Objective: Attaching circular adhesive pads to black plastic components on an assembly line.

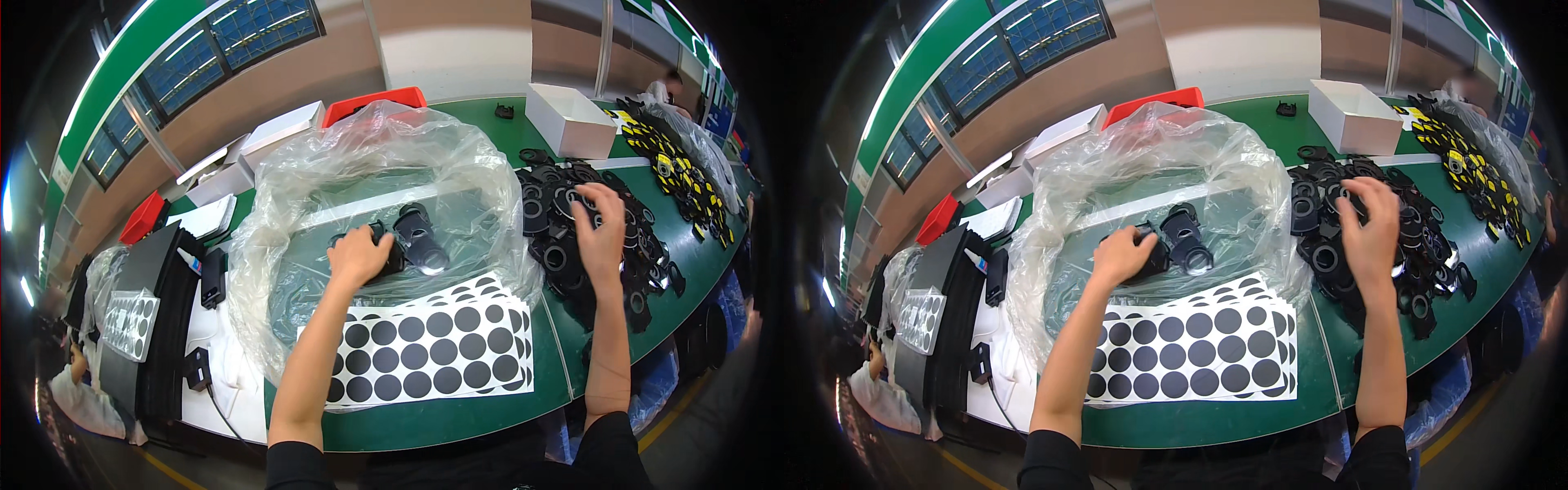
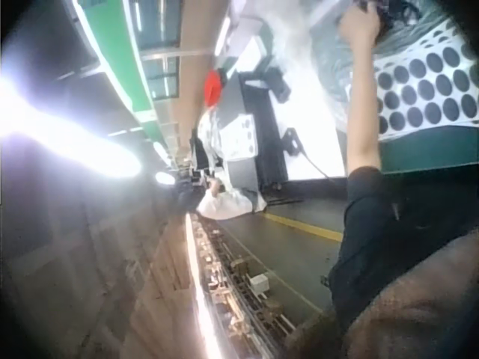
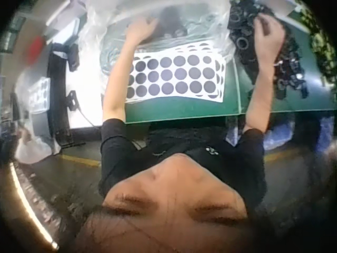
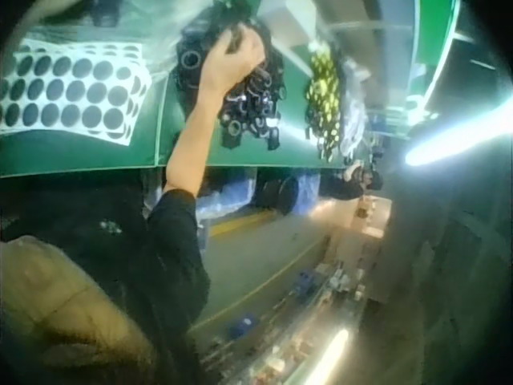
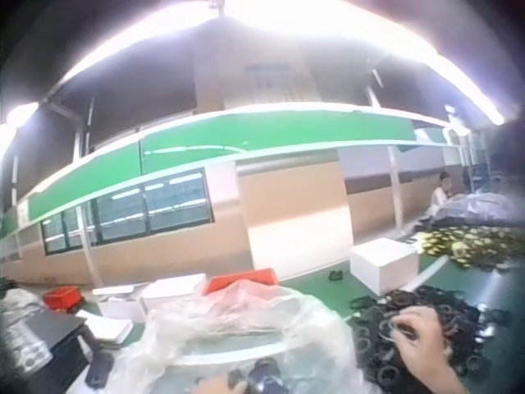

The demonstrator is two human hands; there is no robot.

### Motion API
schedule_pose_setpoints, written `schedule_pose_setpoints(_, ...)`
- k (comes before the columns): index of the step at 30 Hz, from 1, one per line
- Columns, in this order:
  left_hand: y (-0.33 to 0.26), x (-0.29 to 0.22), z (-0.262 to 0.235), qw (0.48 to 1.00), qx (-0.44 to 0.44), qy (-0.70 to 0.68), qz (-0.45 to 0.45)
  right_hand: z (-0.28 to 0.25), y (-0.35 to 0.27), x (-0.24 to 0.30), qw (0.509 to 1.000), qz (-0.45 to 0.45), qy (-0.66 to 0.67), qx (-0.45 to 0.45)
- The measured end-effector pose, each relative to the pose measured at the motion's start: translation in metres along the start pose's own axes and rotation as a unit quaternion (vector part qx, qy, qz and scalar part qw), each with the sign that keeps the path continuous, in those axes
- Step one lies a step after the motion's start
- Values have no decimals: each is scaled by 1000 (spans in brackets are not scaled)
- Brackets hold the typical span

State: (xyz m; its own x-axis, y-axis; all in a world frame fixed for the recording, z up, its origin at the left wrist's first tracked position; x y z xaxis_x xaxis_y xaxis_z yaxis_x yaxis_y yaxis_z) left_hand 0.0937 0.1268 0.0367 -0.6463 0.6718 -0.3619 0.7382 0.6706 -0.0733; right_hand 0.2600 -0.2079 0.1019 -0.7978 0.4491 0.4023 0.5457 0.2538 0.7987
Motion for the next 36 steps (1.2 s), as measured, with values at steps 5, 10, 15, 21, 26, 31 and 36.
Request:
schedule_pose_setpoints(5,-22,-49,5,971,-153,102,152,22,-20,46,965,-18,195,174)
schedule_pose_setpoints(10,26,-67,17,947,-204,-3,247,46,-44,72,916,-48,219,334)
schedule_pose_setpoints(15,49,-75,25,995,-11,58,81,43,-47,67,866,-18,211,452)
schedule_pose_setpoints(21,29,-69,-6,973,-181,17,142,36,-61,66,736,-19,174,654)
schedule_pose_setpoints(26,-5,-57,-42,970,-209,-39,113,40,-72,75,782,-54,80,616)
schedule_pose_setpoints(31,-56,-53,-6,761,155,-627,51,52,-69,76,800,-64,58,594)
schedule_pose_setpoints(36,-89,-53,46,408,343,-846,-5,67,-70,74,766,-85,80,633)
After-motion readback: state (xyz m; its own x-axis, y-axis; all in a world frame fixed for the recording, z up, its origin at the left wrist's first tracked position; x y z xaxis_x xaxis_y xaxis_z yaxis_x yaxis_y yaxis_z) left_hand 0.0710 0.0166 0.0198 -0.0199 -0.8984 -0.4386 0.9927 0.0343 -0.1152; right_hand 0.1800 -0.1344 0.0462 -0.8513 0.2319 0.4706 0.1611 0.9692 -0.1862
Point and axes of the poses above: each hand's wrist, its own y-axis towards the middle knuckle, its own z-axis out of the palm, x = y × z, the point moved 3 cm from there along y, towards the middle knuckle, and after that the axes turned 2 degrees about x, right-handed, at the moved point
